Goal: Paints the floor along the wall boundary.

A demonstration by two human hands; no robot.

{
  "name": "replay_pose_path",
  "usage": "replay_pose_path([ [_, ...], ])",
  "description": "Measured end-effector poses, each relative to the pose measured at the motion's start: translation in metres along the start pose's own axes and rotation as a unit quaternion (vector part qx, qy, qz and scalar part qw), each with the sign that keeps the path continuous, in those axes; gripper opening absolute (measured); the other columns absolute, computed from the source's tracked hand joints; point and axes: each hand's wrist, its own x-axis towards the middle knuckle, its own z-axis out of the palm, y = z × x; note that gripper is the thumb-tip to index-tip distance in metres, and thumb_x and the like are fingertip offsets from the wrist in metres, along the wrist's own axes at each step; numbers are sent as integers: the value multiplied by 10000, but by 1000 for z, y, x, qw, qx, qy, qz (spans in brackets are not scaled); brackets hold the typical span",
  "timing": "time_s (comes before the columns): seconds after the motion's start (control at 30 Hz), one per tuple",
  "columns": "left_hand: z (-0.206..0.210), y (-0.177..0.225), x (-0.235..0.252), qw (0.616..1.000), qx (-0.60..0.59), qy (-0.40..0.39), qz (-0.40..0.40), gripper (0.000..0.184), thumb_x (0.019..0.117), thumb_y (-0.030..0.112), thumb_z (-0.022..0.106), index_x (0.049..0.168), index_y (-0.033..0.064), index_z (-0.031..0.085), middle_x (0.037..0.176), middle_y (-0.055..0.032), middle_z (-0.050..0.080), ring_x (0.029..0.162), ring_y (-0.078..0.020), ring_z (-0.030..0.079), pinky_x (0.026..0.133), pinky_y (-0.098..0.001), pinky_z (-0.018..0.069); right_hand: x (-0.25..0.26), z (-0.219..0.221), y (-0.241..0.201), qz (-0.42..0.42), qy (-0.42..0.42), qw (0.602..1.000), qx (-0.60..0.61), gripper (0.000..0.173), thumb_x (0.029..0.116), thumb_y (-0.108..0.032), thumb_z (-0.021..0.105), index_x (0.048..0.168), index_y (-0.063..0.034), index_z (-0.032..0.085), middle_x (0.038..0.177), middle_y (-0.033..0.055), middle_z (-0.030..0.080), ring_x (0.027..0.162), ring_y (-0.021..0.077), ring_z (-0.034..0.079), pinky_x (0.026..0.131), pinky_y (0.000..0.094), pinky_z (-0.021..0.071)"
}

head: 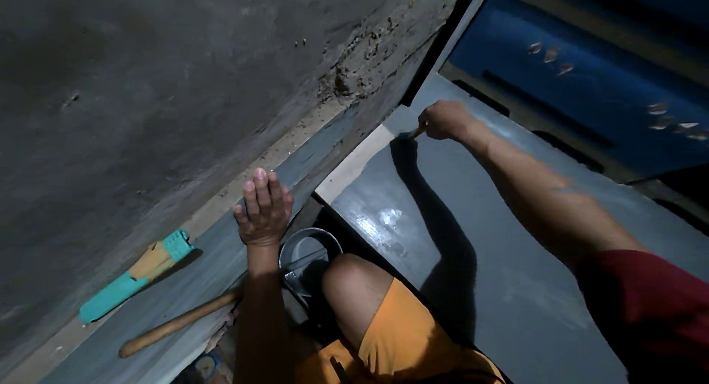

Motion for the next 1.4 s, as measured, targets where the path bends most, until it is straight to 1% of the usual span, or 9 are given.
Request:
replay_pose_path([
  [0.2,-1,0,1,1000,1,0,-2,794,1056,413,452,1669,206,-9,1738,31,-80,1581,-121,-110,1273,-449,-49,11,12,-1,-56,92,993,45,181,865,-20,704,1038,-66,733,1081,222,701,998,479,681,733,718,531],
  [0.4,0,-1,0,1000,10,1,2,797,1057,400,449,1667,198,-22,1735,24,-112,1577,-111,-130,1277,-447,-55,-4,3,0,-13,15,1000,-15,89,869,-111,739,955,-107,761,960,231,718,921,496,686,686,732,502],
  [0.5,2,1,-1,1000,7,1,-2,803,1053,411,461,1669,211,-14,1736,26,-98,1579,-110,-120,1276,-448,-56,-7,-14,-1,30,17,999,22,157,945,-204,698,1059,-112,754,984,246,717,950,513,682,724,750,504],
  [0.63,2,0,0,1000,4,11,-3,792,1058,399,453,1669,213,-16,1736,32,-102,1577,-107,-125,1276,-440,-59,10,7,5,21,40,984,175,288,1002,-240,653,1263,-122,681,1033,236,716,948,462,694,802,704,527],
  [0.77,1,0,0,1000,5,10,3,788,1061,388,446,1668,200,-21,1735,22,-111,1577,-113,-133,1272,-449,-70,17,37,1,23,55,962,265,248,1015,-259,649,1170,-82,726,982,215,719,865,388,701,830,635,544],
  [0.93,1,-1,-2,1000,3,-1,1,796,1055,398,453,1668,209,-18,1735,20,-108,1577,-116,-134,1271,-450,-76,13,20,4,35,5,991,126,248,972,-259,695,962,-20,762,994,267,711,985,485,680,813,723,515],
  [1.13,-1,0,0,1000,1,2,-1,770,1060,405,446,1670,205,21,1740,21,-47,1585,-122,-60,1270,-431,-35,17,23,-9,27,59,974,217,215,991,-227,661,1050,-52,772,1023,235,725,983,438,692,855,675,524],
  [1.33,0,-2,-2,1000,-10,5,7,778,1059,382,460,1670,196,16,1740,3,-65,1586,-134,-87,1274,-452,-51,4,19,-1,91,-27,990,106,251,933,-269,719,924,-19,741,965,273,701,940,499,678,733,740,507],
  [1.4,0,-1,-2,1000,-5,-1,5,776,1062,397,447,1670,198,9,1739,6,-64,1586,-131,-75,1269,-443,-42,-4,9,0,95,-3,988,124,247,944,-274,704,942,-33,757,968,270,705,945,499,676,748,744,502],
])
